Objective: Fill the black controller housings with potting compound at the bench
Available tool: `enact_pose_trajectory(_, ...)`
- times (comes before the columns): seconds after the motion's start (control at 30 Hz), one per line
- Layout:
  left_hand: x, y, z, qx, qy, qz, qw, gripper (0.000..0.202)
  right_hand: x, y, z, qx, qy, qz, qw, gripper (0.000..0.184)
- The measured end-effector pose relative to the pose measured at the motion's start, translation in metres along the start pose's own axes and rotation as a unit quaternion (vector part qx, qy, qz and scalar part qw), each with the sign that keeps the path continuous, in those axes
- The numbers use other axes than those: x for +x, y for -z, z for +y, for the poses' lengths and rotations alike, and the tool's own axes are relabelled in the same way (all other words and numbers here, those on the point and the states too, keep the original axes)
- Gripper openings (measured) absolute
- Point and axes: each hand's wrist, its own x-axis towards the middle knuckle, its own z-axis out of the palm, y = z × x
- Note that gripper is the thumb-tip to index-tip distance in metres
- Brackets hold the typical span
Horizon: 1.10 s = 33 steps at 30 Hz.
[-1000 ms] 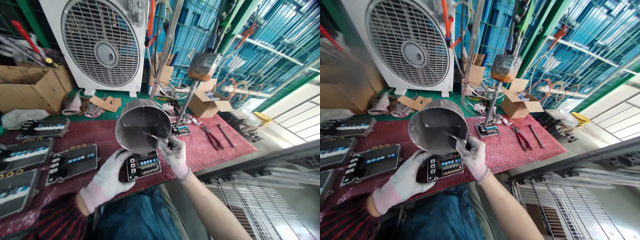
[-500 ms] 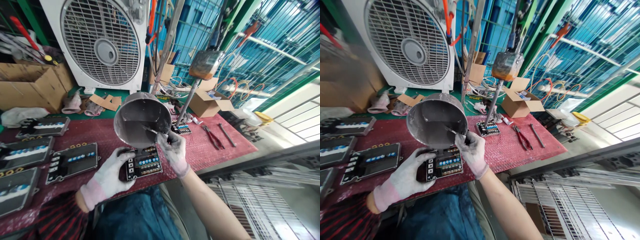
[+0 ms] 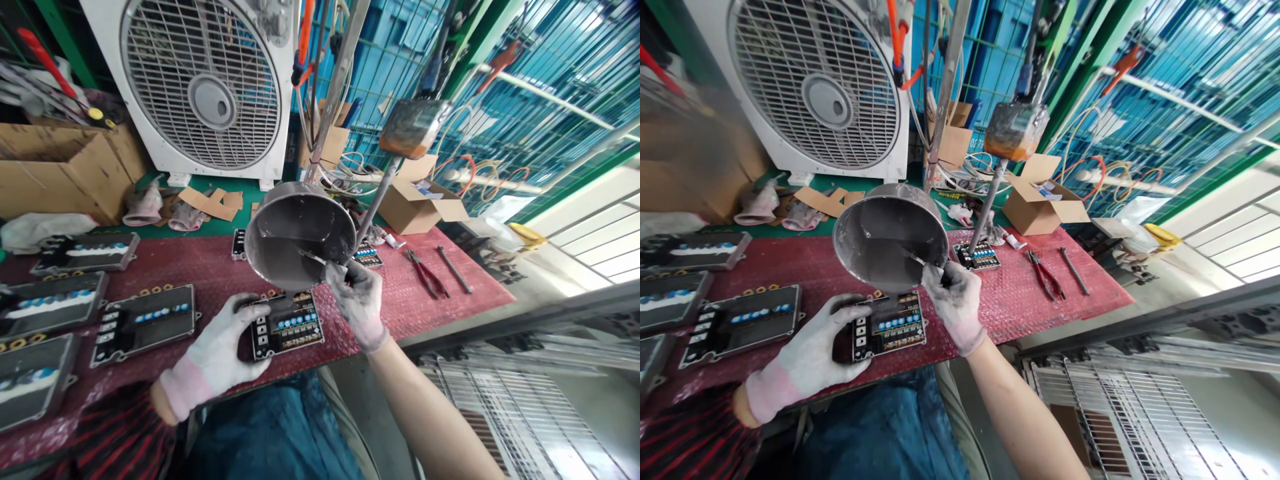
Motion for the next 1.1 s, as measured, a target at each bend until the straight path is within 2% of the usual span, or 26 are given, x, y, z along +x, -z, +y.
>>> enact_pose_trajectory(0.47,0.000,0.000,0.000,0.006,0.006,-0.001,1.000,0.063,0.003,0.010,-0.012,-0.012,0.002,0.037,0.999,0.040)
enact_pose_trajectory(0.73,-0.001,-0.001,-0.001,0.022,-0.009,0.000,1.000,0.065,-0.002,0.016,-0.015,-0.009,-0.008,0.022,1.000,0.039)
enact_pose_trajectory(1.1,0.000,0.000,-0.001,0.037,-0.024,-0.001,0.999,0.064,0.003,0.012,-0.016,0.007,-0.011,0.039,0.999,0.036)
